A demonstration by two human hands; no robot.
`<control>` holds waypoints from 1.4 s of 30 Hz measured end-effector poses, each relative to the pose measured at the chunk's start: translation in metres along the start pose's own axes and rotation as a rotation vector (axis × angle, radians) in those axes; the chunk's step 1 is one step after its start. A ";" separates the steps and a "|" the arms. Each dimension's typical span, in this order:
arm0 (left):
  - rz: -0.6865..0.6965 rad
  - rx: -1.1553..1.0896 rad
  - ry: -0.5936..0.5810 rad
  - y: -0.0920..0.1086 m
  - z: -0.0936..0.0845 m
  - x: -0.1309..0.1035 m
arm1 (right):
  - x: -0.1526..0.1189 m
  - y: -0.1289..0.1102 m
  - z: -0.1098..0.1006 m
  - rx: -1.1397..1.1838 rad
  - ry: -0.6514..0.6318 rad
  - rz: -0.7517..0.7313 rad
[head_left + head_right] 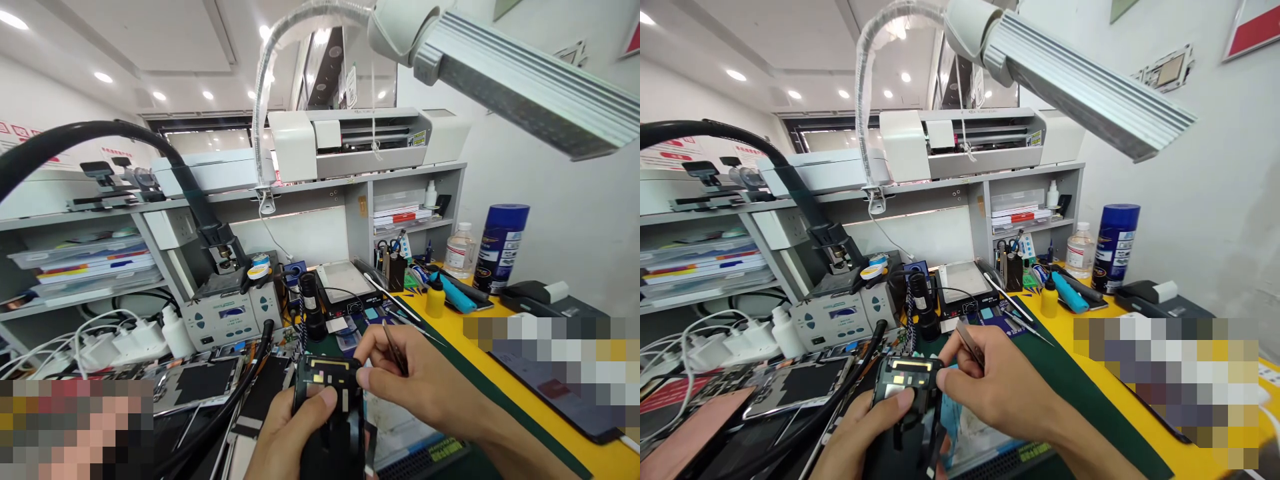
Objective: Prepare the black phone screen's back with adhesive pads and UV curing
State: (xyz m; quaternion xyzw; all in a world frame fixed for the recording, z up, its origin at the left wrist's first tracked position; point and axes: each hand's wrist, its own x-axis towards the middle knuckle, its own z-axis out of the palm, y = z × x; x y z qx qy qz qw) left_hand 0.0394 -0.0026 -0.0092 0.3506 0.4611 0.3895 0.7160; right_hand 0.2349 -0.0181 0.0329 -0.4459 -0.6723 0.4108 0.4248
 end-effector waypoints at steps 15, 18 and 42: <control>-0.079 -0.053 -0.050 0.005 0.000 0.000 | 0.004 0.003 -0.001 0.031 -0.027 -0.006; -0.078 -0.043 -0.065 0.006 0.000 0.000 | 0.004 0.002 -0.001 0.009 -0.020 -0.009; -0.286 -0.152 -0.428 0.016 -0.010 0.014 | 0.003 0.007 -0.013 0.534 0.417 -0.250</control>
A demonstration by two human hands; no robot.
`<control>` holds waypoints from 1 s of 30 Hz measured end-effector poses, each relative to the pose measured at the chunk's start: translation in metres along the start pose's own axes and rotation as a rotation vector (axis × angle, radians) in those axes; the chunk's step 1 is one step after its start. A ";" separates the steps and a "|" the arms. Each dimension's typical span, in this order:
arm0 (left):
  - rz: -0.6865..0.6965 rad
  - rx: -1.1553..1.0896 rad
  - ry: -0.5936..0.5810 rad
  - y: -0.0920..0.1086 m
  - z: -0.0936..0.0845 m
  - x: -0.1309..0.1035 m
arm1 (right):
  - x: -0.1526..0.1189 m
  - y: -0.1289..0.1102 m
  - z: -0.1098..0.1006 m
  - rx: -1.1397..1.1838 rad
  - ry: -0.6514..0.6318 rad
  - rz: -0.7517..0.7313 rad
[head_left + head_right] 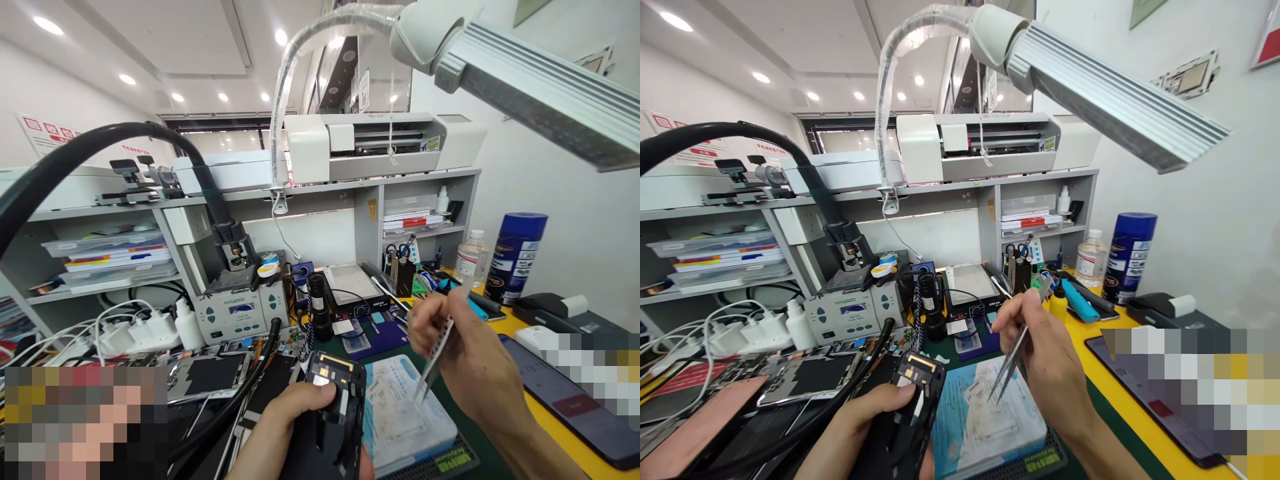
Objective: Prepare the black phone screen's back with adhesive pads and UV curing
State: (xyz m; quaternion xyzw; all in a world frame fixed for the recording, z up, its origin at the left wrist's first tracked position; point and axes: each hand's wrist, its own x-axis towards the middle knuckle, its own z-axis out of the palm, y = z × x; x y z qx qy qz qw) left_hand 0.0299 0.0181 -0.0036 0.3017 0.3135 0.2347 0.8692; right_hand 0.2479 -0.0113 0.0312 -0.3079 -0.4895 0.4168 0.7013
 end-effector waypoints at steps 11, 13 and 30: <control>-0.037 0.017 0.079 0.010 0.020 -0.019 | -0.021 -0.010 0.024 -0.102 0.164 -0.046; -0.028 0.018 0.052 0.009 0.020 -0.021 | -0.022 -0.010 0.027 -0.124 0.152 -0.058; 0.027 0.017 0.084 0.006 0.011 -0.019 | -0.024 -0.005 0.029 -0.238 0.126 -0.096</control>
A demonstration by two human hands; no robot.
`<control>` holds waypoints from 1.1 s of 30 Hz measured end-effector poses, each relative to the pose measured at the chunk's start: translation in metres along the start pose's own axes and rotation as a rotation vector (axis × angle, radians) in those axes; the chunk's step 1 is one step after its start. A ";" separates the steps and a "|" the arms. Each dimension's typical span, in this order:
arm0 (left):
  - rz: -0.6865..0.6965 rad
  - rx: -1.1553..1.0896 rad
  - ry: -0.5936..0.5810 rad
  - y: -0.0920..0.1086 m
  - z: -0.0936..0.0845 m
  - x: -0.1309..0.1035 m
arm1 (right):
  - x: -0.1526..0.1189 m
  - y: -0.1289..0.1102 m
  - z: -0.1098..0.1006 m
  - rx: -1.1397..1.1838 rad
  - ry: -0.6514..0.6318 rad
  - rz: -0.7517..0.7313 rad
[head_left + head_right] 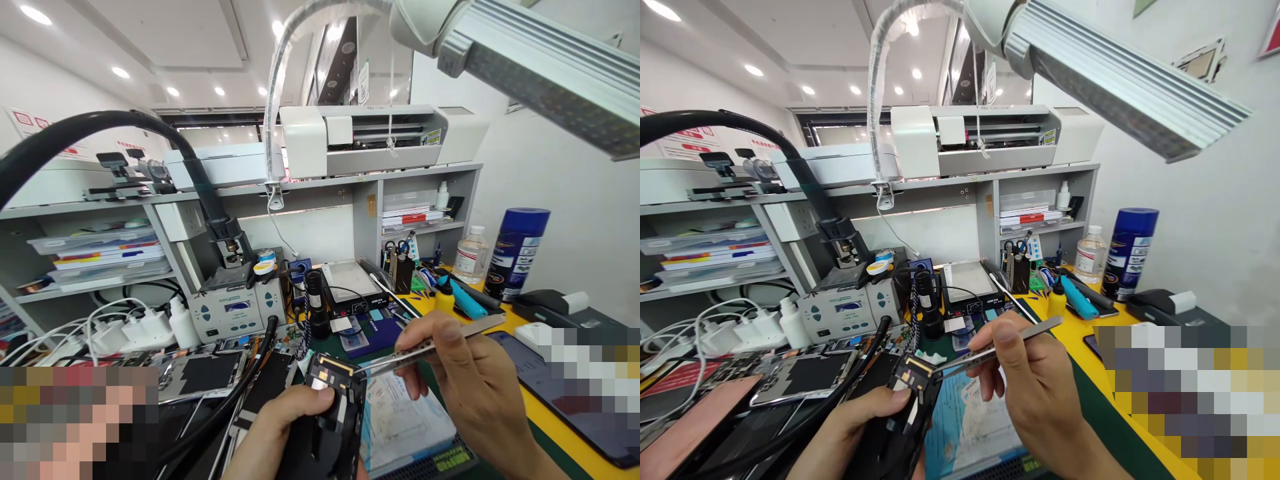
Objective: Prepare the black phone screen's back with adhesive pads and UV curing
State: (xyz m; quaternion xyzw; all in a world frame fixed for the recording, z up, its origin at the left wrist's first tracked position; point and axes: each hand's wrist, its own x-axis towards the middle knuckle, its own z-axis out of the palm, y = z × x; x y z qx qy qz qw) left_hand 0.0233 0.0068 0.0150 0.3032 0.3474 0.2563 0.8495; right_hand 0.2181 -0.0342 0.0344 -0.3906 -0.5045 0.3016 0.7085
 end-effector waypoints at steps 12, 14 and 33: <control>-0.022 -0.008 -0.107 0.001 -0.005 0.003 | 0.001 -0.001 -0.002 0.028 -0.015 0.004; -0.015 -0.011 -0.096 -0.001 -0.007 0.004 | 0.001 -0.001 -0.002 0.013 -0.010 -0.006; 0.009 -0.030 -0.038 -0.003 -0.012 0.010 | 0.000 -0.001 0.000 0.002 0.016 -0.015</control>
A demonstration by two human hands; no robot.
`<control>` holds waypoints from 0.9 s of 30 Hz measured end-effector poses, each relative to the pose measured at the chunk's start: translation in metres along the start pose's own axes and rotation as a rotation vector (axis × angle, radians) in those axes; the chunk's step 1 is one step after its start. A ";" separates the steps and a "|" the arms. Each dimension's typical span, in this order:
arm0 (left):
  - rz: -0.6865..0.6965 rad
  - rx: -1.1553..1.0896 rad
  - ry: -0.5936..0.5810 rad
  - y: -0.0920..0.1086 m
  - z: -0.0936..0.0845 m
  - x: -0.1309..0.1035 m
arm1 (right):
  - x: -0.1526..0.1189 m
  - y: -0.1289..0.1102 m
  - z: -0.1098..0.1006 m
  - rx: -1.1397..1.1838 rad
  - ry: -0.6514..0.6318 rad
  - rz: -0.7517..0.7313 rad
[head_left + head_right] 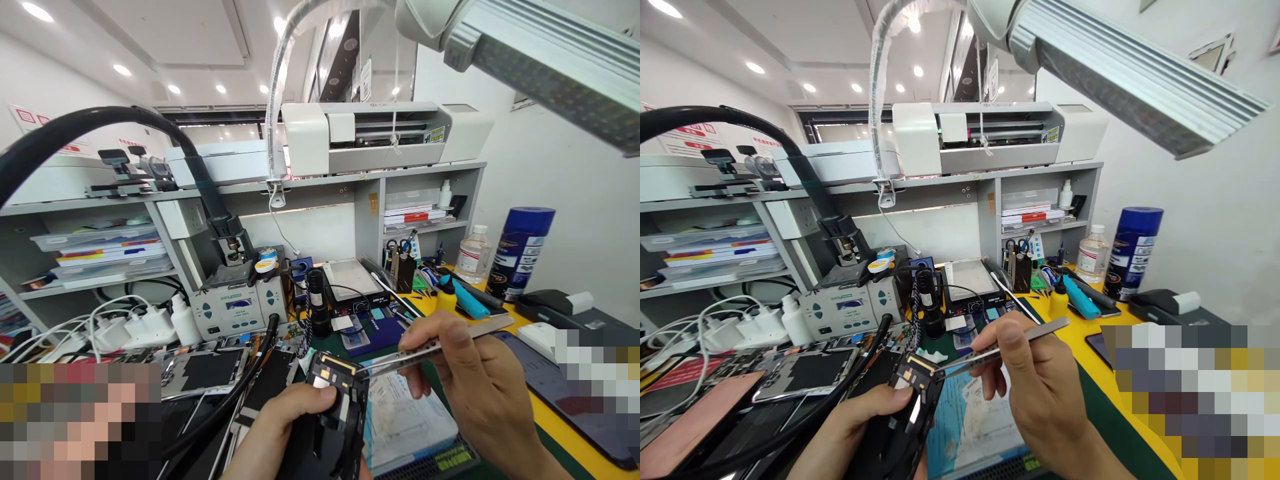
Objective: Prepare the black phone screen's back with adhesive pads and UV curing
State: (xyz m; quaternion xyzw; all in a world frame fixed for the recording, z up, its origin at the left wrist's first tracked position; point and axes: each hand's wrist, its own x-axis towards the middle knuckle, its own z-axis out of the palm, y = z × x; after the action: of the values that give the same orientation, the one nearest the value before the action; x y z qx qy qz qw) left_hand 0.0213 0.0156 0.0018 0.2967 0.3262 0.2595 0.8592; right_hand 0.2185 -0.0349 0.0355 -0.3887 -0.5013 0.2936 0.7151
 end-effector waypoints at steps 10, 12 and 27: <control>-0.008 0.011 -0.047 0.002 0.003 -0.003 | 0.001 0.000 -0.002 0.022 -0.015 -0.002; -0.020 0.010 -0.042 0.002 0.004 -0.003 | 0.000 0.001 -0.001 0.002 -0.006 -0.023; -0.015 0.006 -0.025 0.003 0.012 -0.008 | 0.000 0.002 0.000 0.012 0.003 -0.003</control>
State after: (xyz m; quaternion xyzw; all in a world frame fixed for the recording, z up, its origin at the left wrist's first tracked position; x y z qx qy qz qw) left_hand 0.0240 0.0086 0.0139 0.2999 0.3185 0.2482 0.8643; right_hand 0.2184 -0.0341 0.0339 -0.3841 -0.4991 0.2949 0.7186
